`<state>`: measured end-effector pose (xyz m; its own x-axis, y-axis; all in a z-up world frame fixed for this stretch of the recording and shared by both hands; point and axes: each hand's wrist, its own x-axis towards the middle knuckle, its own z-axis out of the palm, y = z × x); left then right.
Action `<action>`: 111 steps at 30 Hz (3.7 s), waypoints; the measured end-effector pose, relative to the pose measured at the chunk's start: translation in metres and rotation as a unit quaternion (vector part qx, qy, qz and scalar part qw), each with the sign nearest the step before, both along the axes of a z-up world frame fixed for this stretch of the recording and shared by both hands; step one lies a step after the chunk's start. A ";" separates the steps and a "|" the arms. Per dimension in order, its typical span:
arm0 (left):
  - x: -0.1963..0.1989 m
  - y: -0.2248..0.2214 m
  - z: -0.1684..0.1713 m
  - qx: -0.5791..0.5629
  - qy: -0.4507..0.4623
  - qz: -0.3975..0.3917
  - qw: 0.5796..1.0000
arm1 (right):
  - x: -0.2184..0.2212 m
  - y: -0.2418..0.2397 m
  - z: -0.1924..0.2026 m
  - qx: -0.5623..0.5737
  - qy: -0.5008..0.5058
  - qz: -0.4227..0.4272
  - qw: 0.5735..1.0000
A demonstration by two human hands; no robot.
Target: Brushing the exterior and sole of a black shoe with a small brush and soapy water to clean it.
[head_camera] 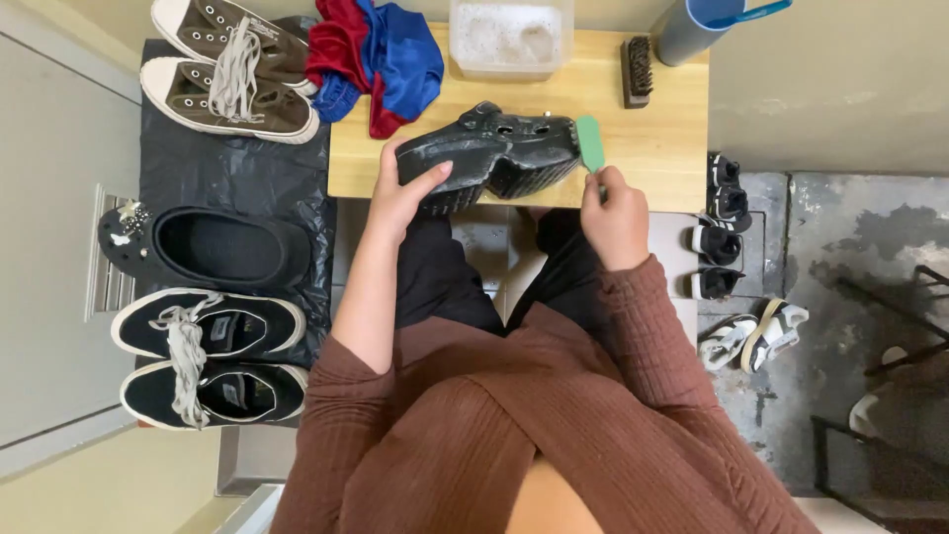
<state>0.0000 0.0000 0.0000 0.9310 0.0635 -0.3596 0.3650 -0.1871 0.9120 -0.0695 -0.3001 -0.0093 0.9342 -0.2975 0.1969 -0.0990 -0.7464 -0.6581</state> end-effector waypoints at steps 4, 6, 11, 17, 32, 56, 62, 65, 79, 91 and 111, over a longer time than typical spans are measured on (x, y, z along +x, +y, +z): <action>-0.007 -0.005 0.007 0.028 -0.023 -0.005 0.999 | -0.016 0.030 0.014 -0.039 -0.017 0.052 0.998; -0.011 -0.007 0.010 0.056 -0.021 -0.005 0.998 | -0.017 0.021 0.012 -0.052 -0.013 0.058 0.997; -0.025 -0.018 0.024 0.051 -0.045 0.010 0.998 | 0.004 -0.022 -0.018 -0.007 0.002 -0.027 1.000; -0.022 -0.013 0.008 0.026 -0.093 0.028 0.995 | -0.005 0.012 -0.001 0.019 -0.038 0.023 0.999; -0.014 0.003 -0.018 -0.020 -0.102 0.082 0.991 | 0.231 -0.024 -0.044 -0.091 0.089 0.070 0.989; -0.016 0.003 -0.017 -0.022 -0.031 0.094 0.995 | 0.200 -0.019 -0.045 -0.131 0.033 0.063 0.989; -0.023 -0.007 0.003 -0.018 -0.034 0.105 0.994 | 0.194 -0.027 -0.037 0.205 -0.003 0.006 0.979; -0.023 -0.005 -0.003 -0.011 -0.020 0.108 0.994 | 0.150 -0.029 -0.016 0.383 0.008 -0.042 0.923; -0.033 -0.020 0.012 0.032 -0.038 0.102 0.994 | 0.023 0.008 -0.008 0.052 -0.021 0.052 0.997; -0.036 -0.020 0.014 0.056 -0.068 0.075 0.993 | -0.003 0.022 -0.021 0.064 -0.047 0.062 0.995; -0.036 -0.012 0.001 0.051 -0.078 0.062 0.994 | -0.019 0.035 -0.021 -0.056 -0.095 0.059 0.992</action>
<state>-0.0363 -0.0119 0.0013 0.9576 0.2091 -0.1982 0.2474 -0.2443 0.9376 -0.0883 -0.2651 -0.0308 0.9039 -0.1550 0.3986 0.1112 -0.8148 -0.5690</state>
